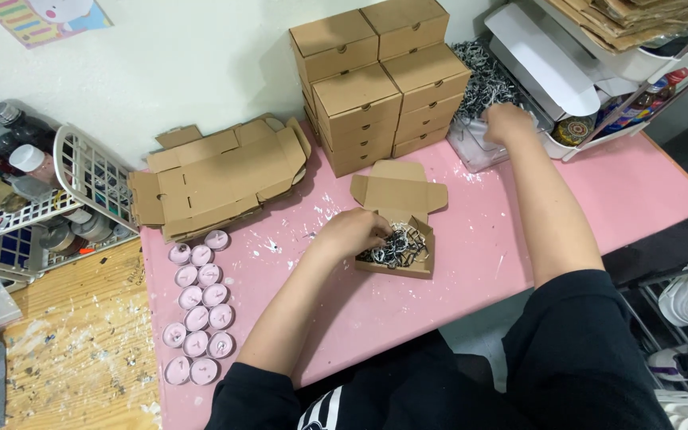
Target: Packing tea light candles into small cardboard gift boxes using shredded paper filler.
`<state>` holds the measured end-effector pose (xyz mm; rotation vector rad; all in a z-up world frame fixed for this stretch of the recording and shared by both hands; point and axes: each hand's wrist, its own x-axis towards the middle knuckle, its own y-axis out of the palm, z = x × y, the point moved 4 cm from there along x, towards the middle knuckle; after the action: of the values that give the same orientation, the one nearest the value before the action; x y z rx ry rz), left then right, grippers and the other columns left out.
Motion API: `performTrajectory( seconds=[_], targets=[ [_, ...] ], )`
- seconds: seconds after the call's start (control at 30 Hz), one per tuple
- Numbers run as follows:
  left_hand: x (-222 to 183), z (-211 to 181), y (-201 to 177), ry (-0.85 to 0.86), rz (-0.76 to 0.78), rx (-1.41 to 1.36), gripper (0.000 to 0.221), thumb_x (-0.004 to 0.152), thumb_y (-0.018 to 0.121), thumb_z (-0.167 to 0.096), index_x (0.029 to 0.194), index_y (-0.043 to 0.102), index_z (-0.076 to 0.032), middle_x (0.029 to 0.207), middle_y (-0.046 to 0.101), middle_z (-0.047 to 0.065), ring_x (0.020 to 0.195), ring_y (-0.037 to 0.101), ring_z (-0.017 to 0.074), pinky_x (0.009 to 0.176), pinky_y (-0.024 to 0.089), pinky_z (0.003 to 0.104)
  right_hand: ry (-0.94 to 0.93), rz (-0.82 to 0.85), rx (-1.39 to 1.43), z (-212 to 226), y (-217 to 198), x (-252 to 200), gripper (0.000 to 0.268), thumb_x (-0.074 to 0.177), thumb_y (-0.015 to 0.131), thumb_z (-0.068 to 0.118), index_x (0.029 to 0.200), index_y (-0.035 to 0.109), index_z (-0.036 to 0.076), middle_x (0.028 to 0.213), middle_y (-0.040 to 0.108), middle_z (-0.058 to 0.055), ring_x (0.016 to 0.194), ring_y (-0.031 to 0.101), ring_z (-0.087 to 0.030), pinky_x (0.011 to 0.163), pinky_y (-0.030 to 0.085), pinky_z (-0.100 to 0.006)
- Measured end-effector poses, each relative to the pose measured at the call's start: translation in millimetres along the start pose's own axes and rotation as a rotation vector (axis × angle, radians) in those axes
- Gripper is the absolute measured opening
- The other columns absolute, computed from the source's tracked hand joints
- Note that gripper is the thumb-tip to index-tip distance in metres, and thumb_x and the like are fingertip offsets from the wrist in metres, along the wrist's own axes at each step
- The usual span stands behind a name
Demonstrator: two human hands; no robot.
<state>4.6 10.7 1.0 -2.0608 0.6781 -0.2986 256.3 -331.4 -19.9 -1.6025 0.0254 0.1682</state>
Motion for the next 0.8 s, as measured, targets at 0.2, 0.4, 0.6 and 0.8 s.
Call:
performTrajectory(
  seconds=[0.2,0.4,0.6,0.8],
  targets=[
    [-7.9,-26.5,-21.9,0.012,-0.007,-0.001,0.044,0.071,0.087,-0.023,0.113,0.074,-0.017,0.112,0.071,0.005,0.103,0.067,0.0269,0.092,0.052,0.041,-0.237,-0.338,0.387,-5.3,-24.9,-30.1,0.081,0.064,0.082,0.002,0.139,0.05,0.005,0.123,0.064,-0.028,0.11,0.065,-0.045,0.098,0.052,-0.049],
    [2.1,-30.1,15.6,0.031,0.166,0.127,0.022,0.083,0.078,-0.033,0.103,0.081,-0.026,0.108,0.076,-0.002,0.112,0.064,0.0188,0.098,0.032,0.045,-0.31,-0.541,0.7,19.2,-84.6,-108.9,0.084,0.072,0.09,0.004,0.14,0.04,0.001,0.128,0.056,-0.024,0.093,0.065,-0.033,0.078,0.055,-0.04],
    [-1.0,-28.3,-0.6,0.023,-0.026,0.056,0.037,0.094,0.063,-0.049,0.113,0.077,-0.021,0.12,0.073,0.0,0.117,0.063,0.0254,0.099,0.039,0.047,-0.297,-0.545,1.145,-16.3,-46.0,-86.7,0.025,0.101,0.074,0.001,0.121,0.059,-0.005,0.113,0.07,-0.015,0.089,0.076,-0.016,0.074,0.06,-0.024],
    [-2.6,-23.9,-20.3,-0.054,-0.207,0.027,0.056,0.098,0.058,-0.054,0.136,0.06,-0.013,0.138,0.062,0.013,0.124,0.06,0.0294,0.105,0.04,0.053,-0.239,-0.531,1.544,11.7,-51.6,-117.9,0.02,0.105,0.074,0.004,0.12,0.062,-0.004,0.096,0.076,-0.008,0.084,0.074,-0.014,0.072,0.061,-0.023]
  ],
)
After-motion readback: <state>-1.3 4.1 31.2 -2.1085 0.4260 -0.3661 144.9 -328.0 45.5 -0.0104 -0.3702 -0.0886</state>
